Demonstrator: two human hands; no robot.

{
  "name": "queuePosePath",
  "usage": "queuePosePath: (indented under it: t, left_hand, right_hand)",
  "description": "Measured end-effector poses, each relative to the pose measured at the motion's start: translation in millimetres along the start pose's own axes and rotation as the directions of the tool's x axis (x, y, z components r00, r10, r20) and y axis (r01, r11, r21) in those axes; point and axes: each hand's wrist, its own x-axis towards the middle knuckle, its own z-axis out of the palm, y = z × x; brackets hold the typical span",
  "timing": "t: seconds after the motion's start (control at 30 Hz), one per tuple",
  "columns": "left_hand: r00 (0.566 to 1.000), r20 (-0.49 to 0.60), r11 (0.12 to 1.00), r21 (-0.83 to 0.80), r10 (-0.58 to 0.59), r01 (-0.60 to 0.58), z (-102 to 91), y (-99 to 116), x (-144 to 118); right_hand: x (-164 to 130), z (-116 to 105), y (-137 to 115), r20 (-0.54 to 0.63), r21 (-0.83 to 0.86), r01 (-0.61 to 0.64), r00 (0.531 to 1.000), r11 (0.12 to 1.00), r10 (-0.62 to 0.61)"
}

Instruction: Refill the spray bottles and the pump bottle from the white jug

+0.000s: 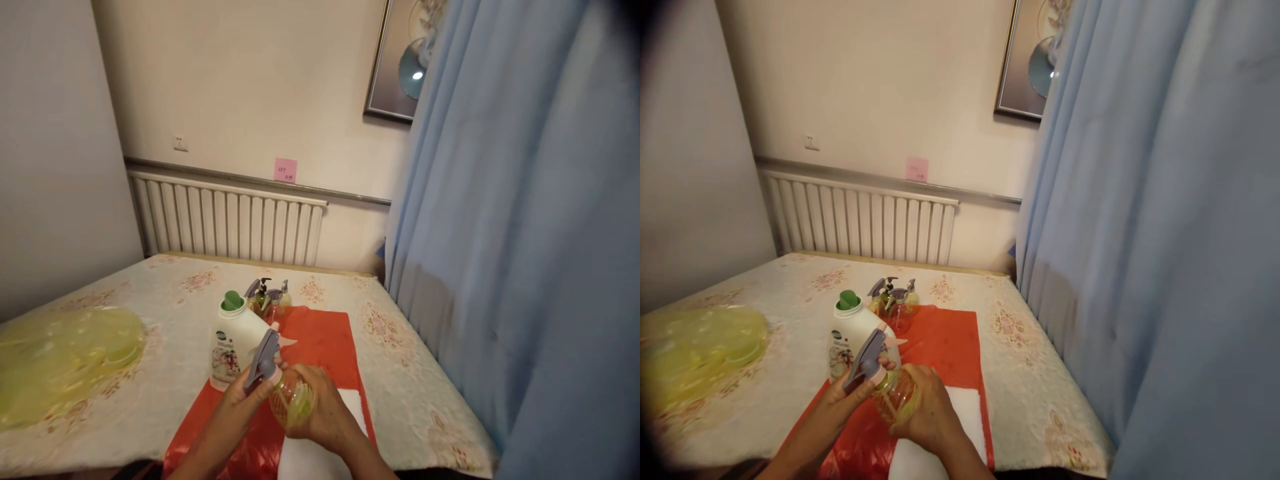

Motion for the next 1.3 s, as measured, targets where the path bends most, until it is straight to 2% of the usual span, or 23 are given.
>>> queuePosePath:
  t: [0.1, 0.2, 0.27, 0.37, 0.47, 0.57, 0.63, 0.73, 0.87, 0.97, 1.03, 1.17, 1.3]
  left_hand:
    - [0.999, 0.032, 0.996, 0.081, 0.043, -0.046, -4.1, 1.1, 0.2]
    - [0.991, 0.122, 0.991, 0.117, 0.049, -0.064, -10.8, -4.8, 2.4]
    - [0.985, 0.171, 0.999, 0.045, 0.021, -0.029, -14.4, -12.1, 4.4]
    - [0.986, 0.168, 0.993, -0.118, -0.004, 0.025, -15.9, -23.9, 6.9]
    - [0.986, 0.168, 0.968, -0.243, -0.023, 0.063, -13.0, -30.3, 6.6]
    - [0.964, 0.261, 0.911, -0.382, -0.056, 0.157, -9.6, -28.7, 4.7]
    - [0.951, 0.303, 0.885, -0.423, -0.067, 0.198, -9.5, -26.0, 4.4]
    - [0.943, 0.317, 0.902, -0.372, -0.097, 0.218, -14.0, -23.3, 6.3]
    - [0.943, 0.318, 0.974, -0.160, -0.102, 0.159, -22.3, -21.3, 8.8]
    - [0.952, 0.290, 0.995, 0.011, -0.095, 0.096, -25.0, -22.0, 8.8]
    - [0.950, 0.299, 0.996, 0.011, -0.088, 0.088, -25.5, -25.3, 9.0]
    - [0.947, 0.312, 0.988, -0.103, -0.081, 0.119, -25.4, -33.4, 10.5]
    - [0.969, 0.204, 0.987, -0.043, -0.142, 0.153, -19.8, -31.6, 10.5]
  right_hand:
    - [-2.3, 2.9, 5.3, 0.003, 0.087, -0.040, 0.999, 0.995, 0.040]
    - [-3.2, 7.3, 9.3, 0.028, 0.287, -0.041, 0.999, 0.957, 0.034]
    - [-3.2, 10.2, 9.1, 0.060, 0.485, -0.058, 0.998, 0.873, 0.034]
    - [-3.5, 13.8, 5.6, 0.201, 0.723, -0.206, 0.976, 0.660, 0.083]
    - [-5.0, 17.7, 3.9, 0.282, 0.822, -0.278, 0.957, 0.496, 0.069]
    - [-7.6, 22.3, 6.2, 0.303, 0.854, -0.304, 0.950, 0.423, 0.071]
    - [-9.8, 24.8, 8.4, 0.326, 0.848, -0.336, 0.940, 0.411, 0.096]
    - [-13.1, 26.4, 11.3, 0.335, 0.841, -0.350, 0.936, 0.413, 0.112]
    - [-16.0, 26.7, 14.7, 0.308, 0.809, -0.336, 0.941, 0.483, 0.139]
    - [-16.6, 26.6, 16.0, 0.308, 0.791, -0.344, 0.938, 0.506, 0.157]
    - [-16.8, 25.9, 15.2, 0.303, 0.792, -0.342, 0.939, 0.506, 0.162]
    - [-17.9, 24.6, 12.3, 0.317, 0.809, -0.349, 0.937, 0.474, 0.148]
    - [-19.3, 26.6, 12.8, 0.321, 0.822, -0.363, 0.932, 0.439, 0.171]
